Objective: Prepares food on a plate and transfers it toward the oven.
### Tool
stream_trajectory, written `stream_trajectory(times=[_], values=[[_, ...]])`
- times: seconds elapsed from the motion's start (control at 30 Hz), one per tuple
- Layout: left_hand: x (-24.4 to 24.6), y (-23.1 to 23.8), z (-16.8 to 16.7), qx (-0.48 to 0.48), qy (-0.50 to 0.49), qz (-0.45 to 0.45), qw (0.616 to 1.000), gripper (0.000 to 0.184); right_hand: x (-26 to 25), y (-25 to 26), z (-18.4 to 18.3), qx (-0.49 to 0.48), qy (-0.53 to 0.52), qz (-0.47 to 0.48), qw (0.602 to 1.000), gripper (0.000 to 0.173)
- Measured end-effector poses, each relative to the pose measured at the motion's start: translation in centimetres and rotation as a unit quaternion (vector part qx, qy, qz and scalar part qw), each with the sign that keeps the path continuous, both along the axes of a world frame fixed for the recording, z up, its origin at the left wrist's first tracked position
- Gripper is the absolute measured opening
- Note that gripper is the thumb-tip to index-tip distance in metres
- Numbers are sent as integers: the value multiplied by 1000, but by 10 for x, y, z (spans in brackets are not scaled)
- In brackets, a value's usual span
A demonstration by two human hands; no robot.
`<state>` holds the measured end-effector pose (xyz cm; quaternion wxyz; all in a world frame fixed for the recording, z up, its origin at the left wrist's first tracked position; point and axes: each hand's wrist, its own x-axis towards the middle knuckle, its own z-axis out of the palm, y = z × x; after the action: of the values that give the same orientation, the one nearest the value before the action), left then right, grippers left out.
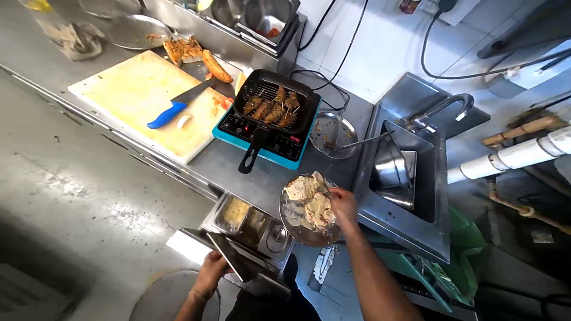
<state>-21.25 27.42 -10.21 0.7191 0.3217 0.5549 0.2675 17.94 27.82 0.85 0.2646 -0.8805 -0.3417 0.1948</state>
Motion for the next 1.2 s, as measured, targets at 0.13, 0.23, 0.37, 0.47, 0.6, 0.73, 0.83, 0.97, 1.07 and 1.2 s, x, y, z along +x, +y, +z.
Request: stream_trajectory(times=[0.13,0.23,0.37,0.47,0.6,0.73,0.83,0.97,1.07,1.2], values=[[5,-1,8,-11,3,-3,1000,7,-51,-12,25,-62,-27,157,985,26],[1,1,6,-15,-2,-4,1000,7,-95,-31,32,-170,61,270,946,30],[3,3,8,-29,0,-27,999,7,-141,-28,11,-251,140,293,912,40],[18,25,18,16,118,-199,973,18,-152,-21,0,-254,118,312,908,54],[76,77,47,50,368,-558,742,48,-129,-54,-5,-164,146,308,926,46],[126,85,50,110,469,-581,656,41,-102,-99,-5,-156,163,324,919,42],[147,83,34,158,489,-558,652,28,-88,-136,-11,-191,146,295,925,41],[156,76,14,164,478,-549,666,32,-66,-179,-27,-209,142,270,929,41],[153,70,10,179,480,-503,696,34,-42,-198,-26,-233,177,268,918,41],[138,61,18,201,324,-396,835,36,22,-204,-24,-221,218,293,904,39]])
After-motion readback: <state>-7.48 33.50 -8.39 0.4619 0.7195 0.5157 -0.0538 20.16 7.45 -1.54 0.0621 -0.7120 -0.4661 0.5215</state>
